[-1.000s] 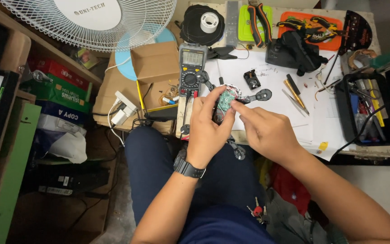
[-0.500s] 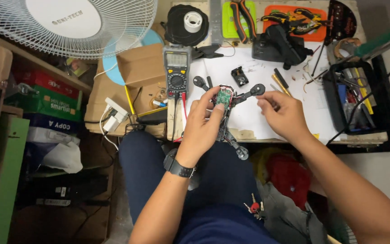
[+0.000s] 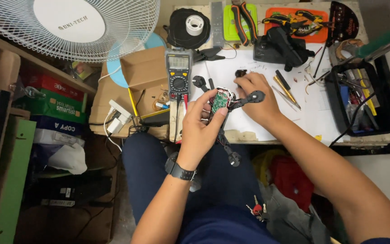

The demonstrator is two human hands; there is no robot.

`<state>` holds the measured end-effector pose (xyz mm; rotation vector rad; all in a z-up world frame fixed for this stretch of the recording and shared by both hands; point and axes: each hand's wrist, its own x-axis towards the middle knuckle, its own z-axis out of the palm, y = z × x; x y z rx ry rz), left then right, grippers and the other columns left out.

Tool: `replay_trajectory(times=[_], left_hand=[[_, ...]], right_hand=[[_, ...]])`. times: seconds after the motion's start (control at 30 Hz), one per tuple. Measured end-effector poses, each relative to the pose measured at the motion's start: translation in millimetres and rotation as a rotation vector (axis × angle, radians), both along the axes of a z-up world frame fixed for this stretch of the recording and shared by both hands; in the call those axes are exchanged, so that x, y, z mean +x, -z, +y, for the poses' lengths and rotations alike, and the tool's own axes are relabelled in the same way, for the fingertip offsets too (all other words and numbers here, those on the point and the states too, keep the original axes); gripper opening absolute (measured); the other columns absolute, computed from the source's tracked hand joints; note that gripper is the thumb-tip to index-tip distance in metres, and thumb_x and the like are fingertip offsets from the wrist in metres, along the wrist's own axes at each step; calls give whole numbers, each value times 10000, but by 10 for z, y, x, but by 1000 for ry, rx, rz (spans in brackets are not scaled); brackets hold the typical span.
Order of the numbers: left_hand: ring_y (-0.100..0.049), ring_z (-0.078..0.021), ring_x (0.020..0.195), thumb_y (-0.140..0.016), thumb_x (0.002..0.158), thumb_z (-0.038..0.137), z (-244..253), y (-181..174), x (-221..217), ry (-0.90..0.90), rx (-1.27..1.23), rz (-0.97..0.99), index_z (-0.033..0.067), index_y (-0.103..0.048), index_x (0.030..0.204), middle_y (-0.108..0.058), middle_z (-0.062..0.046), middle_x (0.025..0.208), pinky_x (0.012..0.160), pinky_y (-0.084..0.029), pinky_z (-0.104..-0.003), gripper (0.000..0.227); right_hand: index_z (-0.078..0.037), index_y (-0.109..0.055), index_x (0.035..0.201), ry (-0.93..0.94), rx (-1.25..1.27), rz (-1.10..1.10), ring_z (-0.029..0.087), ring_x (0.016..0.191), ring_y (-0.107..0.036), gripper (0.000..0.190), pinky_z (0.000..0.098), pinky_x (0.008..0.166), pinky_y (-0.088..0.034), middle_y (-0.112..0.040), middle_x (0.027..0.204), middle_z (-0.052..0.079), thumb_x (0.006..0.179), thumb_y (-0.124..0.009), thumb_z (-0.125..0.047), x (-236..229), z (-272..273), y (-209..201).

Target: The person holds a small drone frame and manipulates its internal components. They then pick up a small black battery and connect the multimeter probes to its terminals to test it.

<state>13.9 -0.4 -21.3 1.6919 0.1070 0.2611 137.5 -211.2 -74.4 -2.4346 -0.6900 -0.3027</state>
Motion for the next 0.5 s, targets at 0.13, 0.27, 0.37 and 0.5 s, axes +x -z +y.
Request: replay_trajectory(times=[0.13, 0.27, 0.37, 0.5], left_hand=[[-711, -180, 898, -915, 1024, 205, 33, -9, -37, -7, 12, 27, 150, -752, 1554, -596, -95, 1101, 709, -660, -316, 558], [-703, -178, 889, -903, 1021, 207, 32, -2, -50, -10, 43, 45, 155, -758, 1542, -604, -99, 1088, 697, -654, -313, 544], [-720, -208, 891, -901, 1014, 211, 5, 2, -81, -8, 78, 56, 165, -762, 1535, -623, -111, 1086, 705, -651, -316, 541], [-776, -275, 953, -897, 1017, 264, -27, 33, -72, 7, 140, 65, 202, -764, 1543, -673, -134, 1110, 756, -676, -359, 546]], right_hand=[[-100, -851, 1234, 13, -74, -123, 388, 1202, -729, 241, 458, 1001, -642, -717, 1177, 121, 1070, -755, 49, 61, -143, 314], [-134, -867, 1175, 22, -119, -250, 330, 1142, -737, 227, 415, 958, -633, -717, 1124, 80, 1050, -782, 37, 106, -166, 343], [-149, -845, 1228, 0, -179, -403, 331, 1108, -728, 283, 419, 915, -623, -717, 1143, 73, 1019, -790, 34, 226, -240, 402], [-201, -845, 1353, 13, -143, -409, 353, 1161, -722, 371, 436, 961, -621, -719, 1248, 85, 1012, -831, -53, 163, -354, 194]])
